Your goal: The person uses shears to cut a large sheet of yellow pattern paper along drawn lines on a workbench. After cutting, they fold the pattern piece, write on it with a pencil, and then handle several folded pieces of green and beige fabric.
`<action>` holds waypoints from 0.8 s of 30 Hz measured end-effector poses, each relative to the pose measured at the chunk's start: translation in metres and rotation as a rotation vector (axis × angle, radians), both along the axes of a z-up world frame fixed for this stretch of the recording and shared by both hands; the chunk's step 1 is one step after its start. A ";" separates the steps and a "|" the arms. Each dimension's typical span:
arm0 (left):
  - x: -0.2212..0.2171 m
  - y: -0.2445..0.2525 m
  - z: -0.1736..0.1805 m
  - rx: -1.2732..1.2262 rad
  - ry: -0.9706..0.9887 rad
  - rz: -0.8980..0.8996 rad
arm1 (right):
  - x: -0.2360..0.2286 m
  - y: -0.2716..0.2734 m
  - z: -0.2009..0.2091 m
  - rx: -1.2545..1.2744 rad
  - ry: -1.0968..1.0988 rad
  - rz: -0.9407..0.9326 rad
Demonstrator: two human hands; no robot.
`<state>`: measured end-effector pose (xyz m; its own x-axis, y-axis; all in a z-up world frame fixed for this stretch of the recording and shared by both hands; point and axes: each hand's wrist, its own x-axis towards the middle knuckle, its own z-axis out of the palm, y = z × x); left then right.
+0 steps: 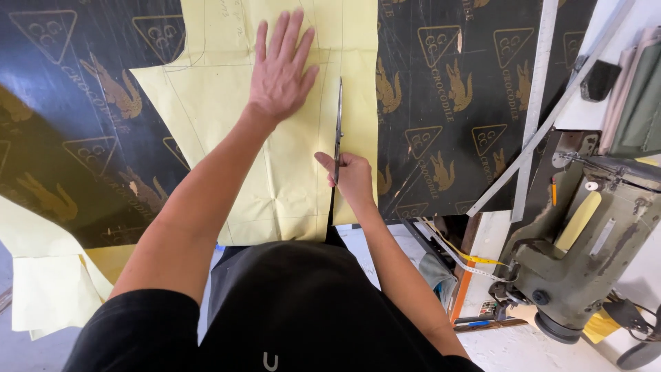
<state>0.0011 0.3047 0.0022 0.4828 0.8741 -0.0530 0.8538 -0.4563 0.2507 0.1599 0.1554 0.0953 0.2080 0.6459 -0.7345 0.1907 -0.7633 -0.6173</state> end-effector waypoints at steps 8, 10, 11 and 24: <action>0.004 0.014 0.019 -0.196 -0.031 0.000 | 0.001 0.040 0.004 -0.050 -0.075 0.076; 0.004 0.016 0.020 -0.191 -0.027 -0.001 | 0.001 0.045 0.002 -0.035 -0.069 0.064; 0.004 0.016 0.019 -0.194 -0.028 0.001 | 0.002 0.041 -0.004 -0.038 -0.069 0.066; 0.002 0.019 0.020 -0.184 -0.048 -0.008 | 0.001 0.076 0.002 0.031 -0.102 0.121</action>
